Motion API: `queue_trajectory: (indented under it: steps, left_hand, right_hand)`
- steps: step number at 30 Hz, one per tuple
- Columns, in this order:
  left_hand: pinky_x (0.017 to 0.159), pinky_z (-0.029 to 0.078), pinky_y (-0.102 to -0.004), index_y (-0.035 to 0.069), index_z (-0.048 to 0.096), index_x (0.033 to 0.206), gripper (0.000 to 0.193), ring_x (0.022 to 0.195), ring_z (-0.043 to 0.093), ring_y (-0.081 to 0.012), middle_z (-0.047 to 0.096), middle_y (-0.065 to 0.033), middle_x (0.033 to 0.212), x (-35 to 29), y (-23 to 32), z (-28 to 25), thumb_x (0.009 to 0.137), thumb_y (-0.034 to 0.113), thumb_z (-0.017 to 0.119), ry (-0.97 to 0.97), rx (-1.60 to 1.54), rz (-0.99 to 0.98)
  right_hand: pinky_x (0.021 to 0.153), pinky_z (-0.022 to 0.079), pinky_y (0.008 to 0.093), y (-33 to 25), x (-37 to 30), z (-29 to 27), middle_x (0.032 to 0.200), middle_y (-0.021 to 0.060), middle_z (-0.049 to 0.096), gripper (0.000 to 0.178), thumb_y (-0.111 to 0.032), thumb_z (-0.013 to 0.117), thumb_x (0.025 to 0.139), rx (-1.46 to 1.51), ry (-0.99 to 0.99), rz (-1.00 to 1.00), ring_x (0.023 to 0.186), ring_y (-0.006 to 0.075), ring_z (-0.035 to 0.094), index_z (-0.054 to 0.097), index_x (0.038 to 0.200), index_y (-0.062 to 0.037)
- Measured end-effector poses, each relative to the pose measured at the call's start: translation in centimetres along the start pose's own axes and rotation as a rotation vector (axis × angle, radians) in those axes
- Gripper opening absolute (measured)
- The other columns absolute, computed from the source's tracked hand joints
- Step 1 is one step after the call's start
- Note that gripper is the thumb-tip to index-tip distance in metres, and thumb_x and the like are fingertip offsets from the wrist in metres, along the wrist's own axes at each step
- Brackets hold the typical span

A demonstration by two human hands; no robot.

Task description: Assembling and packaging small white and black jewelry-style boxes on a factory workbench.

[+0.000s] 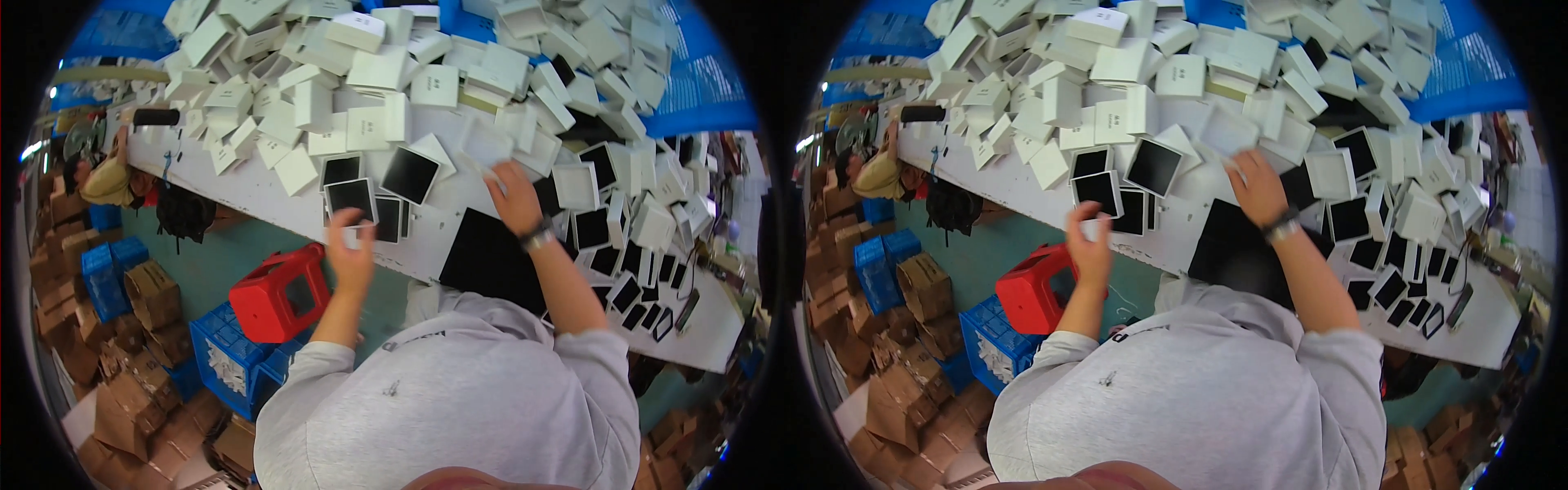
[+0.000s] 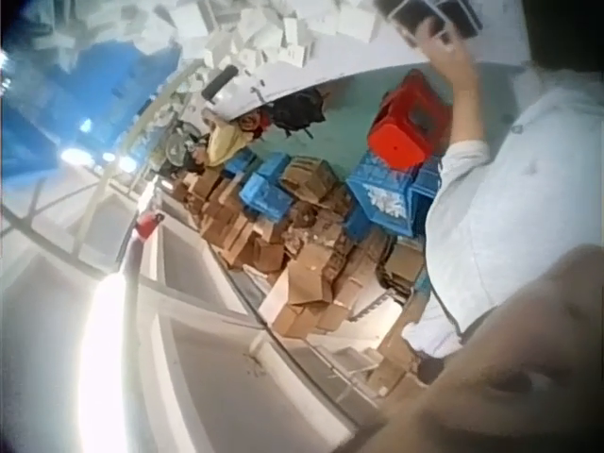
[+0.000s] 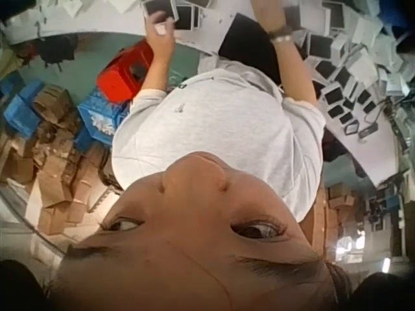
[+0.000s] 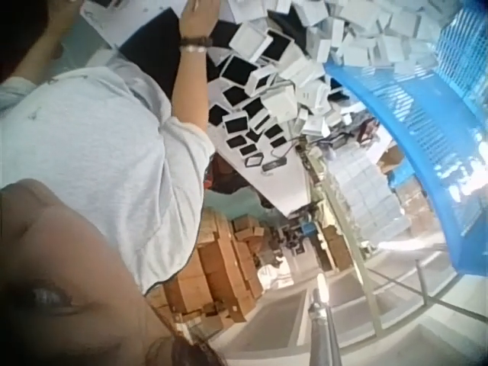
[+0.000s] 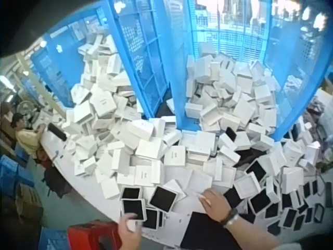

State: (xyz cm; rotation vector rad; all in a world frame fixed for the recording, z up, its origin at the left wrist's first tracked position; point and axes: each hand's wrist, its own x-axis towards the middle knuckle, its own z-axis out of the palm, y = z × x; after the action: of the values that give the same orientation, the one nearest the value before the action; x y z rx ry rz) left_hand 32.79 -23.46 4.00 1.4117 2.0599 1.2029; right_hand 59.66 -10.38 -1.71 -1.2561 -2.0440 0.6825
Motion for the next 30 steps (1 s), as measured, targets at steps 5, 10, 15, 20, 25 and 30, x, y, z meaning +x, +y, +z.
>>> queue_trajectory:
  steps: [5, 10, 15, 20, 25, 30]
  left_hand:
    - [0.084, 0.047, -0.0295, 0.001, 0.045, 0.125, 0.049, 0.098, 0.059, -0.0186, 0.058, -0.0128, 0.114, -4.9, 4.5, 6.9, 0.084, 0.016, 0.067, -0.623, -0.723, -0.675]
    - [0.085, 0.049, -0.0322, 0.000, 0.046, 0.125, 0.044, 0.097, 0.061, -0.0192, 0.061, -0.0117, 0.108, -6.7, 1.9, 9.9, 0.086, 0.013, 0.061, -0.580, -0.728, -0.625]
    - [0.090, 0.048, -0.0349, -0.003, 0.047, 0.123, 0.039, 0.104, 0.060, -0.0232, 0.059, -0.0130, 0.113, -7.8, 3.2, 10.1, 0.088, 0.012, 0.055, -0.588, -0.876, -0.869]
    - [0.084, 0.045, -0.0300, 0.002, 0.055, 0.115, 0.031, 0.092, 0.060, -0.0186, 0.062, -0.0091, 0.107, -11.6, 2.0, 14.9, 0.088, 0.016, 0.057, -0.602, -0.522, -0.671]
    - [0.083, 0.046, -0.0303, 0.002, 0.056, 0.112, 0.030, 0.095, 0.059, -0.0184, 0.063, -0.0087, 0.103, -11.9, 2.0, 15.7, 0.086, 0.015, 0.059, -0.585, -0.605, -0.703]
    - [0.084, 0.047, -0.0310, 0.002, 0.049, 0.121, 0.037, 0.098, 0.058, -0.0184, 0.060, -0.0089, 0.111, -12.2, 2.5, 15.1, 0.088, 0.018, 0.057, -0.483, -0.688, -0.748]
  right_hand:
    - [0.075, 0.048, 0.0361, -5.4, -6.9, -7.0, 0.095, 0.0099, 0.059, 0.007, -0.008, 0.060, 0.077, 0.022, -0.440, -0.250, 0.088, 0.0295, 0.057, 0.061, 0.083, -0.0031]
    - [0.096, 0.042, 0.0386, -4.2, -11.7, -7.6, 0.123, 0.0162, 0.049, 0.052, -0.009, 0.070, 0.073, 0.105, -0.166, 0.067, 0.115, 0.0327, 0.048, 0.052, 0.121, -0.0058]
    - [0.094, 0.039, 0.0401, 1.8, -13.4, -5.5, 0.120, 0.0140, 0.050, 0.071, -0.026, 0.080, 0.062, -0.372, -0.212, 0.156, 0.112, 0.0313, 0.047, 0.049, 0.122, -0.0037]
    - [0.089, 0.038, 0.0401, 2.1, -13.7, -6.2, 0.110, 0.0084, 0.052, 0.055, -0.021, 0.078, 0.062, -0.338, -0.123, 0.097, 0.107, 0.0277, 0.047, 0.053, 0.110, -0.0086]
    - [0.087, 0.039, 0.0378, 3.5, -15.9, -6.5, 0.094, 0.0104, 0.058, 0.030, -0.017, 0.072, 0.073, 0.083, 0.074, 0.157, 0.096, 0.0288, 0.053, 0.057, 0.097, -0.0080]
    - [0.082, 0.042, 0.0259, 4.3, -14.6, -7.4, 0.099, 0.0037, 0.055, 0.037, -0.020, 0.066, 0.085, 1.060, 0.542, 0.674, 0.090, 0.0122, 0.050, 0.050, 0.111, 0.0009]
